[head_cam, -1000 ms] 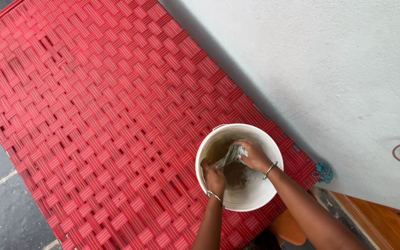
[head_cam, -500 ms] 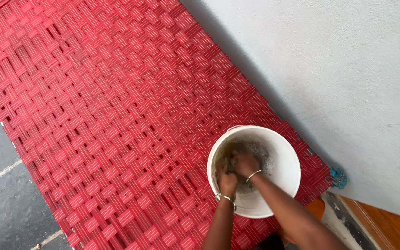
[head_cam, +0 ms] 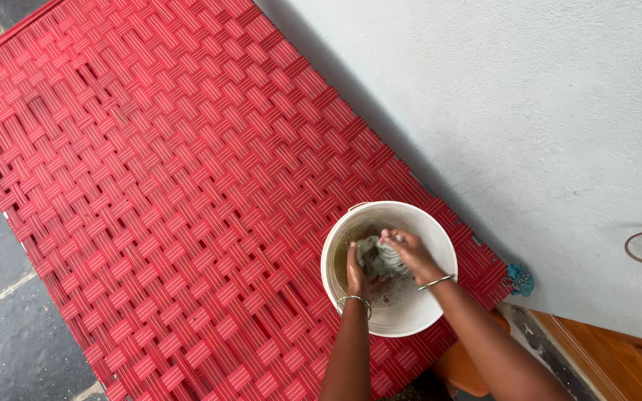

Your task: The person wipes the white metal grille and wooden frame of a door using a cloth. They repeatedly dip the cloth into a bucket of soapy water, wring it out, and continue wiping the door surface.

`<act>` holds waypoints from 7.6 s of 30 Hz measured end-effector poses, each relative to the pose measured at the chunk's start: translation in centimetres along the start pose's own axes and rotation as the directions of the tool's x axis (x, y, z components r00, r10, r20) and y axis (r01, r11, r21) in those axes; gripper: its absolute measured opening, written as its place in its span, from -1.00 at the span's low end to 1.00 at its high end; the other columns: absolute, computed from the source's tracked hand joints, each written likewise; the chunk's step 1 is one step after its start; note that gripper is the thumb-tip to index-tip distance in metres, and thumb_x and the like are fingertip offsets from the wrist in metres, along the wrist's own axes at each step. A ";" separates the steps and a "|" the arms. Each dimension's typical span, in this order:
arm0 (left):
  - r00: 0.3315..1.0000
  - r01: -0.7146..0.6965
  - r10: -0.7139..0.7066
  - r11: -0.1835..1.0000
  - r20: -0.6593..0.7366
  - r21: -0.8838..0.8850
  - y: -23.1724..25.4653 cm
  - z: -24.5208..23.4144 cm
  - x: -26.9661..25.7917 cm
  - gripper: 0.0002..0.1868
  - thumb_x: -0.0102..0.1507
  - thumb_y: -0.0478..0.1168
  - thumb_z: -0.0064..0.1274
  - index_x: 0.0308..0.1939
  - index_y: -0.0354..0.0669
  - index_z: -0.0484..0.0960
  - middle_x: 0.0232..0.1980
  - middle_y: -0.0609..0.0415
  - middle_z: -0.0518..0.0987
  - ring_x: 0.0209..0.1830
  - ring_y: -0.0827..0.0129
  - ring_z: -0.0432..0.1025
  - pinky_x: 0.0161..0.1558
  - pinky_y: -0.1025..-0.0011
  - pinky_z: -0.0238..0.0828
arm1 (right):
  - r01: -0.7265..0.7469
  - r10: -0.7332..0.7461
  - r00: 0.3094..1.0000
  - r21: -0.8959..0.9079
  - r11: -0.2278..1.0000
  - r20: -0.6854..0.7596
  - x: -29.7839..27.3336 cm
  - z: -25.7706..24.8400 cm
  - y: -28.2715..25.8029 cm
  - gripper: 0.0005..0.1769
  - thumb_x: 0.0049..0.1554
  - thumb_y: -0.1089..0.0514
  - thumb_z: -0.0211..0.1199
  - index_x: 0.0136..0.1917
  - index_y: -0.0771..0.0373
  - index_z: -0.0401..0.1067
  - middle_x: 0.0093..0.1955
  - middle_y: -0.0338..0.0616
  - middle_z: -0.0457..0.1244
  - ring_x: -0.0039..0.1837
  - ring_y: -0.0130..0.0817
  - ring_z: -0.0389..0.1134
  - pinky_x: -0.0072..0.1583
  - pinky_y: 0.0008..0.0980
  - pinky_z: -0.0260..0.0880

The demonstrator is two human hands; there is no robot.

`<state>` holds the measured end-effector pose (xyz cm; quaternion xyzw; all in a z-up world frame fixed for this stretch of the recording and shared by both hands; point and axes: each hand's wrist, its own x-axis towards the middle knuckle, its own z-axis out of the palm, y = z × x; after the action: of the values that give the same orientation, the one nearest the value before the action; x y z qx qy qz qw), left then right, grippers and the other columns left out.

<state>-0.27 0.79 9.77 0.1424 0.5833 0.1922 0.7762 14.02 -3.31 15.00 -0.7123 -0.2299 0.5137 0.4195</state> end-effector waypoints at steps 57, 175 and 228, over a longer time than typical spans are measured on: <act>0.667 0.363 -0.122 0.915 0.735 -0.177 -1.3 -1.1 -7.2 -0.70 0.33 -0.14 0.25 0.01 -0.13 0.49 -0.24 0.14 0.51 -0.41 0.61 0.41 -0.59 0.78 0.32 | -0.176 0.024 0.740 0.158 0.972 0.672 -2.9 -1.7 -4.9 -0.02 -0.05 -0.12 0.47 0.55 0.01 0.16 0.20 -0.06 0.31 0.22 -0.32 0.41 0.27 -0.23 0.46; -0.395 -0.839 0.628 0.050 0.670 -0.541 -12.8 52.6 -51.7 -0.54 0.42 0.04 -0.06 0.30 -0.04 0.24 0.36 0.01 0.50 0.47 0.11 0.29 0.52 0.05 0.04 | 0.130 -0.796 -0.258 -0.836 0.534 -0.548 -58.8 -43.4 -21.9 -0.62 0.25 0.06 0.23 0.27 0.28 0.41 0.17 -0.01 0.37 0.12 -0.34 0.48 0.09 -0.38 0.52; -0.512 -0.802 0.744 -0.234 0.429 -0.550 -7.0 59.9 -56.0 -0.76 0.35 -0.46 -0.02 0.10 -0.33 0.45 0.06 -0.11 0.56 0.11 0.28 0.58 0.11 0.34 0.61 | -0.343 -0.786 -0.596 -0.832 0.436 -0.165 -53.0 -53.6 -25.6 -0.81 0.38 0.20 0.09 0.26 0.14 0.36 0.62 -0.08 0.10 0.73 -0.01 -0.15 0.66 0.18 -0.15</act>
<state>44.43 -31.18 71.00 0.6297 -0.1077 0.6279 0.4446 46.78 -49.01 71.34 -0.6659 -0.1924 -0.6747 0.2536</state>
